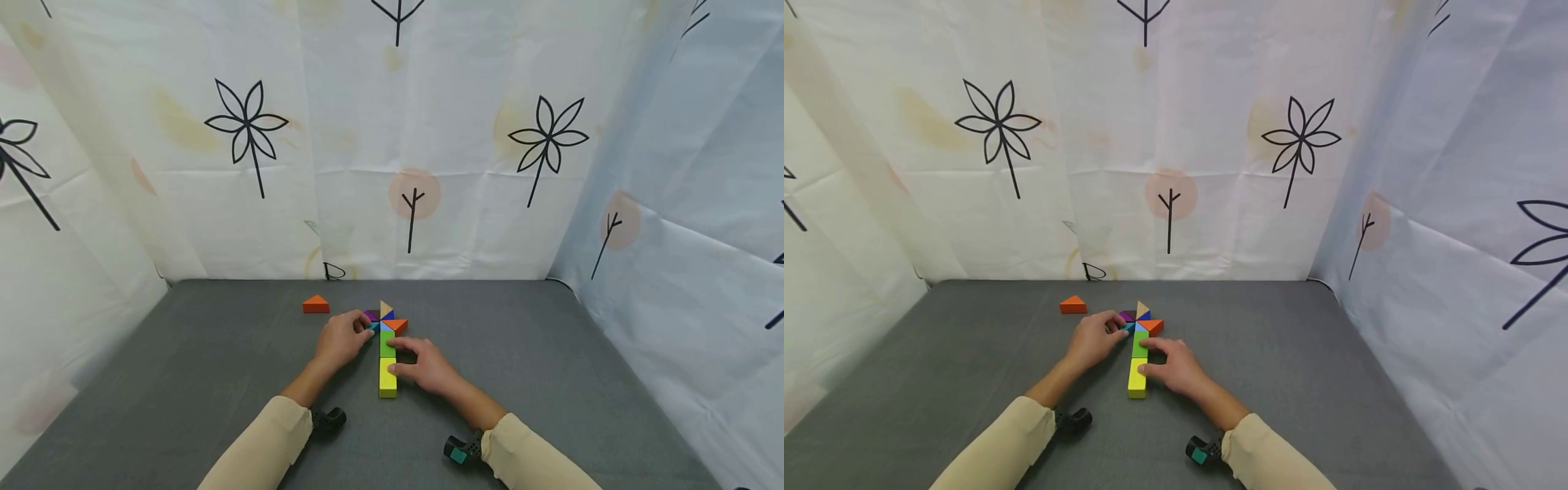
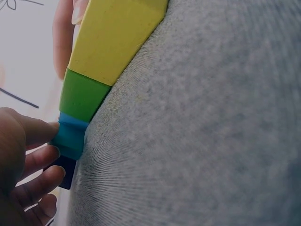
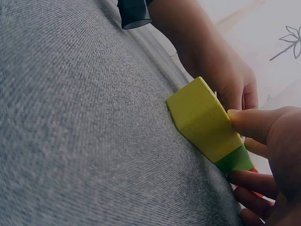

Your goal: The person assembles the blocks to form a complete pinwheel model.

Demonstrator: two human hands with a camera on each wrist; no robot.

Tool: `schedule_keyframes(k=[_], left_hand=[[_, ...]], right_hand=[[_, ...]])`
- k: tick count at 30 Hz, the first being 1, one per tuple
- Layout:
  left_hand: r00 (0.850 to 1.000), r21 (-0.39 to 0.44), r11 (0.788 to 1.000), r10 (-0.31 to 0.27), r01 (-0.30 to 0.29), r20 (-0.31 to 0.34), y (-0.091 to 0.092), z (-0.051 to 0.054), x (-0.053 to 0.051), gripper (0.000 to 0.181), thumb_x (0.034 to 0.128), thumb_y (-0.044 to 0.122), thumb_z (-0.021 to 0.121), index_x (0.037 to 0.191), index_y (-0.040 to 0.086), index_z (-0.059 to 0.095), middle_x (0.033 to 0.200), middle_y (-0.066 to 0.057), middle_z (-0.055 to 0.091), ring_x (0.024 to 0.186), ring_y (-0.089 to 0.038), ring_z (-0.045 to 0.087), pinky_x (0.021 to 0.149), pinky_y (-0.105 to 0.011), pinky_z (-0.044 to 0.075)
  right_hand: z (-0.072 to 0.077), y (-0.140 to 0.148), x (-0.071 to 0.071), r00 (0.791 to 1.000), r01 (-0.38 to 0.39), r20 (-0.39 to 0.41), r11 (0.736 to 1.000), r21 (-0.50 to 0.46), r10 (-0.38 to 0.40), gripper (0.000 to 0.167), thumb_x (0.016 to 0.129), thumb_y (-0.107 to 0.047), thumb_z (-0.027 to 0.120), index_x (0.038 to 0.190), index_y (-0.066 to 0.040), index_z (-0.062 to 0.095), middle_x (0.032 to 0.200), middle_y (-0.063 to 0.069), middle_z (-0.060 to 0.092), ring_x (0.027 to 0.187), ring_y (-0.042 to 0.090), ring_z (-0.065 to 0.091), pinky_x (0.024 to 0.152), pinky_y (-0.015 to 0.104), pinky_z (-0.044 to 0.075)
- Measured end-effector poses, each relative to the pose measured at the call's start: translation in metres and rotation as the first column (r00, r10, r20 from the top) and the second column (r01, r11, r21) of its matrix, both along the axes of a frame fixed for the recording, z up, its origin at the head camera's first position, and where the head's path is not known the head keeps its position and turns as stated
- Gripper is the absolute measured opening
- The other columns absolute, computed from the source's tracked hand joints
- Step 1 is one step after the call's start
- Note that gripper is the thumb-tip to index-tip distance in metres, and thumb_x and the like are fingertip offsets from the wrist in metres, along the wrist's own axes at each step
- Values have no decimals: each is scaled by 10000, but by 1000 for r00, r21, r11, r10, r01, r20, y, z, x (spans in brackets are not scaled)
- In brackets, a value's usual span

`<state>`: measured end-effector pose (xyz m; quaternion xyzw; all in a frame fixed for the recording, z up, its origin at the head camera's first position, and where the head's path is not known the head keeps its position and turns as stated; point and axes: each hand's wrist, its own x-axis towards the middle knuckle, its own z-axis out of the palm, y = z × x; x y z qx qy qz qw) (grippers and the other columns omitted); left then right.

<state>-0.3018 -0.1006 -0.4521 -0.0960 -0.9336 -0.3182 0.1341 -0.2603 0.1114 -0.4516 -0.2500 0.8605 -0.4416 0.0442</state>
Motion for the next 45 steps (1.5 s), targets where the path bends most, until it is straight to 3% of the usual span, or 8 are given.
schedule_keyframes(k=[22,29,36,45], left_hand=[[999,-1,1000,-22,21,-28,0,1,-1,143,848,214,777,953,146,708,745,57,560,641,-129,497,594,-315,434],[999,4,1000,16,-16,-46,-2,8,-1,113,879,266,746,934,175,707,766,58,560,671,-133,495,607,-312,434],[995,38,999,36,-32,-89,-15,20,-8,101,906,257,715,967,177,715,888,36,617,745,-148,539,641,-311,475],[993,-36,998,-48,44,-106,-43,18,-18,205,888,217,736,1071,128,709,1116,-74,629,975,-255,578,774,-449,501]], right_hand=[[0,0,-1,1000,7,2,1000,3,-7,466,904,-280,709,1327,-116,603,1280,79,624,1215,294,506,1006,554,358],[0,0,-1,1000,5,-9,1000,1,-5,466,902,-285,710,1325,-120,605,1278,74,625,1206,291,508,1003,548,357],[0,1,-2,1000,7,-4,1000,1,-7,462,902,-287,711,1323,-127,609,1278,67,627,1197,288,510,996,548,357],[0,0,0,1000,23,12,1000,17,-23,458,900,-294,712,1318,-134,613,1277,63,627,1207,300,501,995,557,355]])
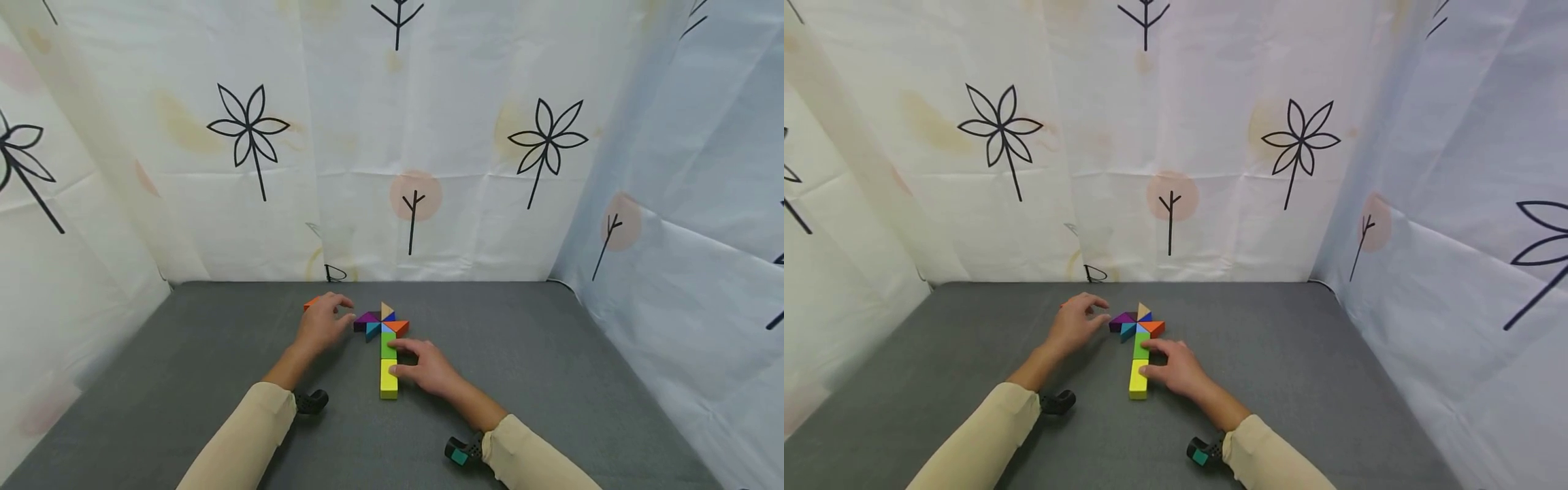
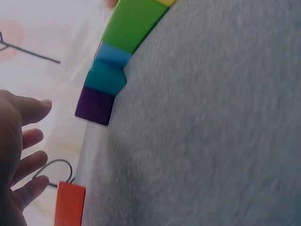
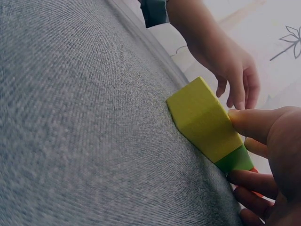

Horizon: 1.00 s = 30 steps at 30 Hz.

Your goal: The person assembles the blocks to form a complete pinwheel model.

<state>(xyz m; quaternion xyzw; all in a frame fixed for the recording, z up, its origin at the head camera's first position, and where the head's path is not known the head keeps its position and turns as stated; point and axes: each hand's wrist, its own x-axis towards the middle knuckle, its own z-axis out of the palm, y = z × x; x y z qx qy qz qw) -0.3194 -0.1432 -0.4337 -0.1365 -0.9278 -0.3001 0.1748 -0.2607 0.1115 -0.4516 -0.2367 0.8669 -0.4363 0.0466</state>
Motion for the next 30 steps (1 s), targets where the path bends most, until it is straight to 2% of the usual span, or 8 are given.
schedule_keyframes(k=[4,7,11,14,18,25,30], left_hand=[[999,-72,997,12,-15,-52,-8,-1,-5,221,865,212,760,1072,148,714,1144,-53,620,907,-243,530,760,-450,459],[995,-146,989,-1,-14,-101,-13,-2,-9,239,843,202,782,1065,147,717,1162,-59,628,878,-251,516,773,-461,435],[993,-228,973,-1,-26,-116,-19,-2,-13,297,821,203,800,1099,146,712,1268,-84,603,1067,-318,533,867,-511,428],[996,-275,961,20,-44,-90,-23,-1,-16,376,819,216,799,1172,141,689,1368,-122,541,1227,-368,467,947,-562,395],[999,-323,945,34,-45,-39,-29,-1,-19,509,824,243,792,1291,126,624,1460,-171,441,1323,-406,375,1009,-605,335],[994,-333,943,62,-29,90,-39,-3,-26,635,858,284,751,1423,124,510,1523,-192,341,1365,-447,298,1046,-637,263],[985,-339,941,71,-14,157,-45,-4,-31,612,879,277,724,1424,103,506,1504,-213,361,1305,-473,376,1013,-638,310]], right_hand=[[0,0,1,1000,-2,0,1000,-3,2,462,900,-293,711,1320,-128,611,1283,65,623,1212,305,495,996,559,353],[-1,1,1,1000,2,1,1000,-6,-2,462,900,-289,711,1322,-127,609,1285,65,622,1216,306,488,996,555,357],[0,1,2,1000,4,-5,1000,0,-4,464,899,-290,712,1322,-130,609,1284,63,623,1217,312,483,994,559,356],[0,1,2,1000,1,-8,1000,-1,-1,467,898,-289,713,1324,-128,608,1283,66,623,1215,317,480,998,560,349],[-1,1,2,1000,3,-7,1000,-1,-3,465,899,-288,714,1324,-132,609,1279,64,625,1201,314,478,988,553,359],[-2,1,1,1000,3,-9,1000,1,-3,457,902,-282,711,1324,-141,608,1275,58,626,1192,308,471,987,548,357],[-2,1,2,1000,-4,-15,1000,-2,4,460,899,-275,715,1324,-134,607,1270,63,629,1187,309,472,994,548,343]])
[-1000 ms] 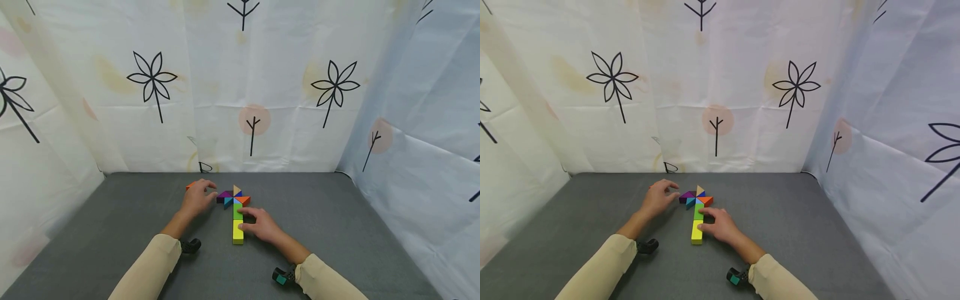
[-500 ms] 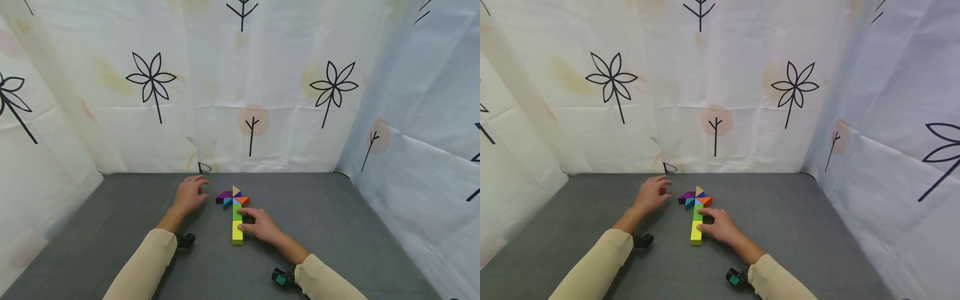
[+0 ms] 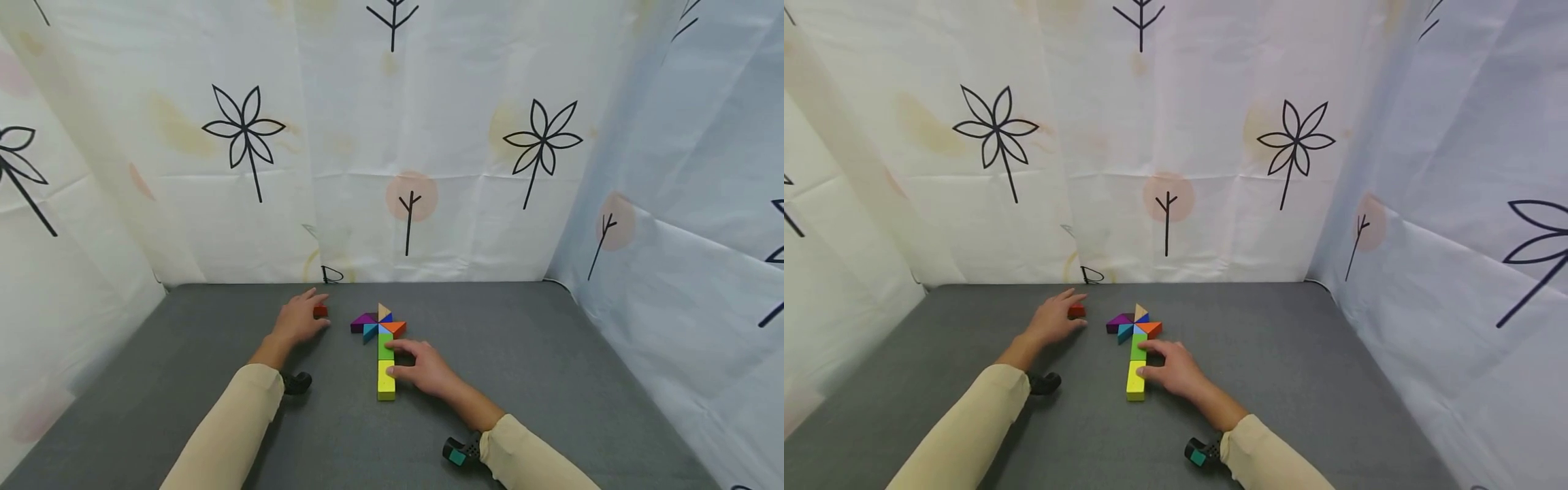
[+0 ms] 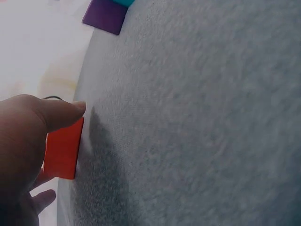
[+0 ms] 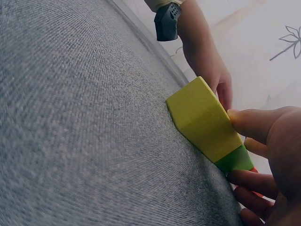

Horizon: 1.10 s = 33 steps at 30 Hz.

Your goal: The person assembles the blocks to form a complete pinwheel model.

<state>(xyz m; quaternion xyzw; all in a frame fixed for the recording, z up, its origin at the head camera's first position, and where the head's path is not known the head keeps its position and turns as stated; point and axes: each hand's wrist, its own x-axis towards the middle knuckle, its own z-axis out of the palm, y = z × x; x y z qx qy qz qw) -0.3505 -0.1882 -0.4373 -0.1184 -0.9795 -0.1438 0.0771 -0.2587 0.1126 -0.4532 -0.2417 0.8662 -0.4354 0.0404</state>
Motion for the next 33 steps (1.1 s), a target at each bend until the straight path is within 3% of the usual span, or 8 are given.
schedule_keyframes(k=[6,10,16,23,28,33], left_hand=[[1000,45,999,5,-6,28,-7,0,-5,499,903,174,704,1367,59,557,1400,-213,486,1217,-429,487,997,-583,368],[999,118,993,20,-24,36,-8,2,-7,409,919,90,671,1317,37,596,1317,-200,561,1180,-397,520,989,-552,392],[999,151,988,38,-38,2,-10,-2,-5,341,942,54,629,1282,37,629,1265,-187,607,1138,-383,552,952,-535,429],[997,194,980,57,-48,-42,-7,0,-2,330,916,84,677,1242,39,656,1213,-181,635,1086,-369,575,917,-528,450],[996,269,963,48,-24,-82,-3,0,3,328,895,102,711,1219,72,673,1162,-165,647,979,-333,597,858,-504,483],[996,339,940,71,-46,-60,5,1,9,331,889,106,723,1215,93,669,1132,-133,639,894,-278,583,773,-443,510]], right_hand=[[-1,0,0,1000,-11,-15,1000,-3,11,461,898,-268,715,1322,-124,607,1266,67,632,1189,312,470,1001,552,330],[0,0,1,1000,-11,-17,1000,-2,11,459,899,-268,713,1322,-123,608,1267,69,631,1194,314,474,1010,557,323],[1,-1,1,1000,-10,0,1000,-6,10,461,900,-269,714,1322,-121,606,1273,69,628,1198,317,472,1004,561,329],[0,-1,0,1000,1,8,1000,-17,-1,454,902,-267,711,1321,-129,608,1278,62,625,1193,305,474,991,547,349],[0,0,-1,1000,-2,3,1000,-15,2,457,902,-270,711,1322,-126,607,1273,65,627,1195,307,477,994,548,347],[0,0,-1,1000,5,0,1000,1,-5,461,899,-278,715,1321,-126,608,1274,66,626,1182,308,479,991,557,346]])
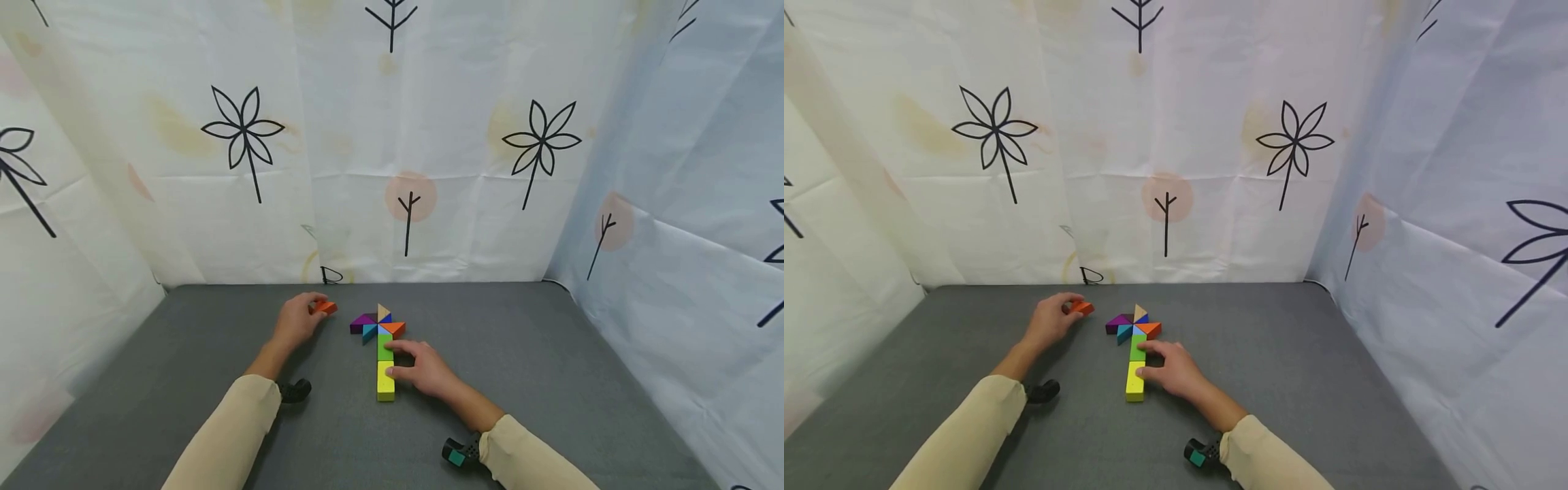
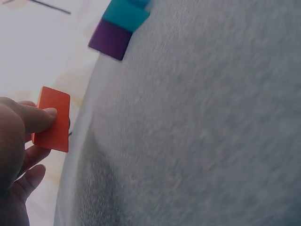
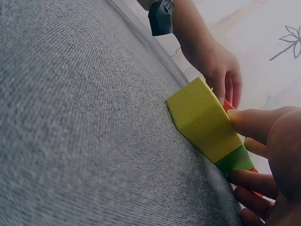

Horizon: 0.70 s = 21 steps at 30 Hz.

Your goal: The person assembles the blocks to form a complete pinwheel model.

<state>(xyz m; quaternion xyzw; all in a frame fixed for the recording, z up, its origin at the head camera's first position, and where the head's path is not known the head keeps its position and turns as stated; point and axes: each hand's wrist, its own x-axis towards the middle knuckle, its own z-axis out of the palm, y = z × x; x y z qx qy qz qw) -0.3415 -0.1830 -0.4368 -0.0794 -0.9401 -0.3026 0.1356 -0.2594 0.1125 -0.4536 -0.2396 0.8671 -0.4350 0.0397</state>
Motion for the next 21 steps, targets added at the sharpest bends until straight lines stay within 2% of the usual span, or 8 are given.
schedule_keyframes(k=[6,9,15,21], left_hand=[[1000,76,997,-16,17,-8,9,0,9,331,875,106,741,1198,98,670,1109,-107,626,865,-248,585,672,-367,516],[999,87,996,-31,34,-27,13,-2,14,331,867,108,750,1188,97,672,1087,-98,626,854,-237,588,634,-344,510],[998,71,996,-43,46,-44,20,-6,26,319,860,131,761,1167,98,681,1042,-69,620,837,-213,563,654,-330,497],[997,43,997,-68,69,-33,25,-4,40,297,847,155,776,1129,109,697,993,-30,608,812,-187,544,672,-341,488]], right_hand=[[0,-1,1,1000,2,-1,1000,-1,-2,455,903,-272,710,1323,-127,607,1285,68,621,1196,315,472,1001,557,338],[0,0,2,1000,-2,-10,1000,-1,2,454,902,-273,711,1319,-127,610,1281,75,622,1186,323,476,992,562,344],[0,-1,2,1000,4,-2,1000,5,-4,460,898,-281,716,1319,-129,611,1281,70,623,1192,317,476,999,558,342],[1,-1,1,1000,5,-1,1000,-5,-5,459,900,-273,714,1322,-128,608,1268,64,630,1188,309,470,993,552,348]])
